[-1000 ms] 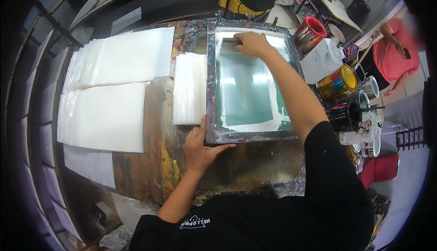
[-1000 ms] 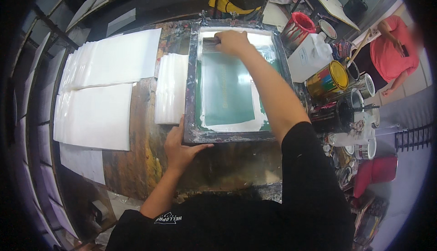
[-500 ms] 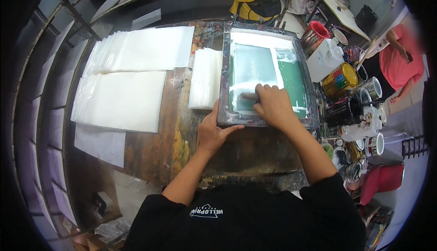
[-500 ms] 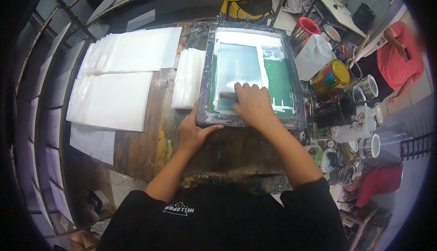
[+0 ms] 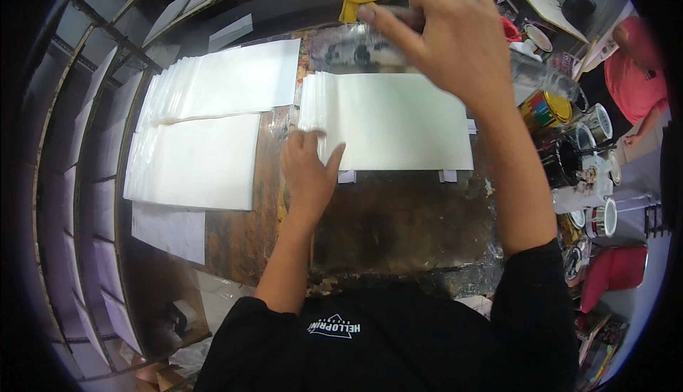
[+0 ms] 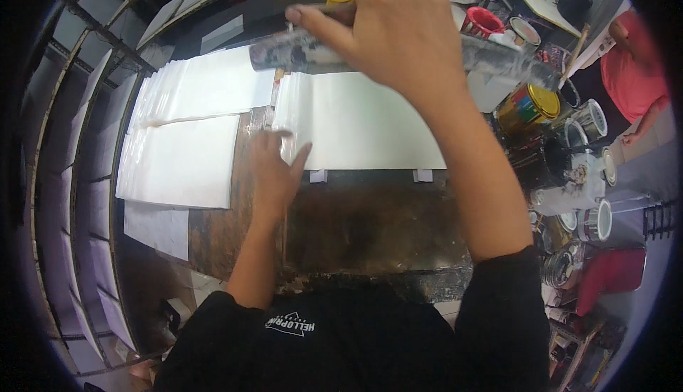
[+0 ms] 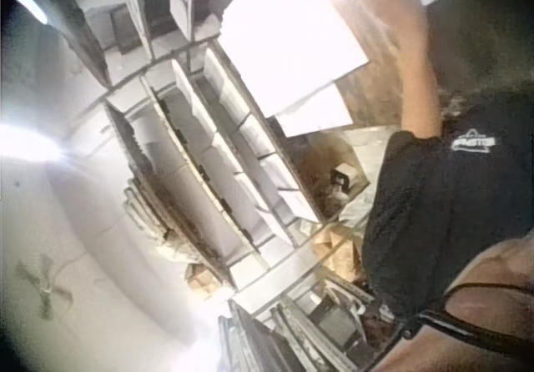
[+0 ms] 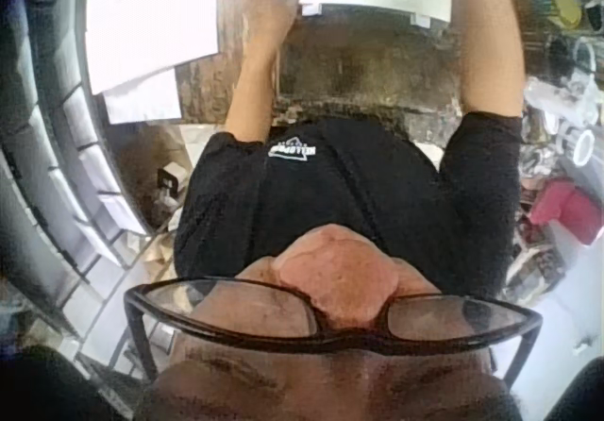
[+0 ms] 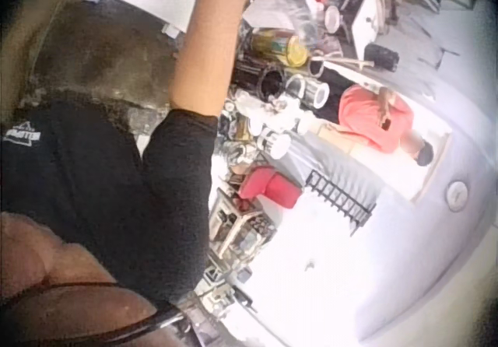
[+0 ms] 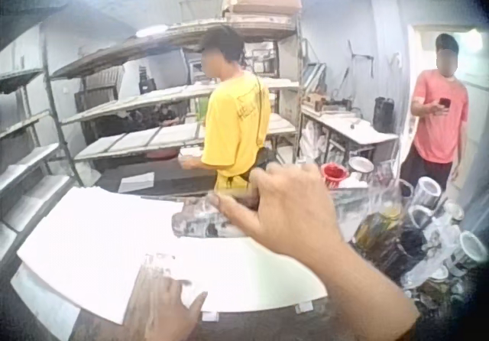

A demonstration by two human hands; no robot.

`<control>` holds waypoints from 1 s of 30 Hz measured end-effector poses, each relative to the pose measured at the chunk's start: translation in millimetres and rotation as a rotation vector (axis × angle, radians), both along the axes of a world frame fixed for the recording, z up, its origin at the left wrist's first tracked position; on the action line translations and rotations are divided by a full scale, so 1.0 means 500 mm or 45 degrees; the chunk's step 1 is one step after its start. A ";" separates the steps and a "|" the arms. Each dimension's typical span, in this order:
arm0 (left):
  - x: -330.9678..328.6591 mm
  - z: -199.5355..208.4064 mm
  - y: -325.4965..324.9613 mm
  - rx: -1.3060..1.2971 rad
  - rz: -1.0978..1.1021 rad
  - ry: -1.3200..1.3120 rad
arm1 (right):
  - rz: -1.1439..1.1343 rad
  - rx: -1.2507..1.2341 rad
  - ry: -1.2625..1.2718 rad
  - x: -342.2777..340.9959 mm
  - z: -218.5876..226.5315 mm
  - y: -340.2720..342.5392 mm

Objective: The person repeatedly places white sheets under a screen printing frame, uses a squeegee to pull ink across the screen, then lifts the frame and removes the printed sheet. The process is repeated continuously with assistance from a coworker who stacks finished sheets.

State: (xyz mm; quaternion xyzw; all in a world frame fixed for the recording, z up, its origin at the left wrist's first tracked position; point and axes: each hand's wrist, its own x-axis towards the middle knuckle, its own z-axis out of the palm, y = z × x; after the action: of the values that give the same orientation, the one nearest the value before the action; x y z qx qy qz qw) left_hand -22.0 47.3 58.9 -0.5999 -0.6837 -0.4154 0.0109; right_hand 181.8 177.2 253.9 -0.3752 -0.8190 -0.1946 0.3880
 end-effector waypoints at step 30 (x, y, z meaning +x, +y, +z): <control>-0.236 0.039 0.061 0.061 0.697 0.183 | -0.013 -0.150 -0.073 -0.010 0.060 0.048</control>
State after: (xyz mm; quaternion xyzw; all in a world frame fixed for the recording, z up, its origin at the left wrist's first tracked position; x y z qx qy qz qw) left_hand -140.2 77.6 78.6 -0.4204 -0.8077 -0.3695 0.1853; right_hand 176.8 201.2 283.7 -0.3957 -0.8380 -0.1588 0.3406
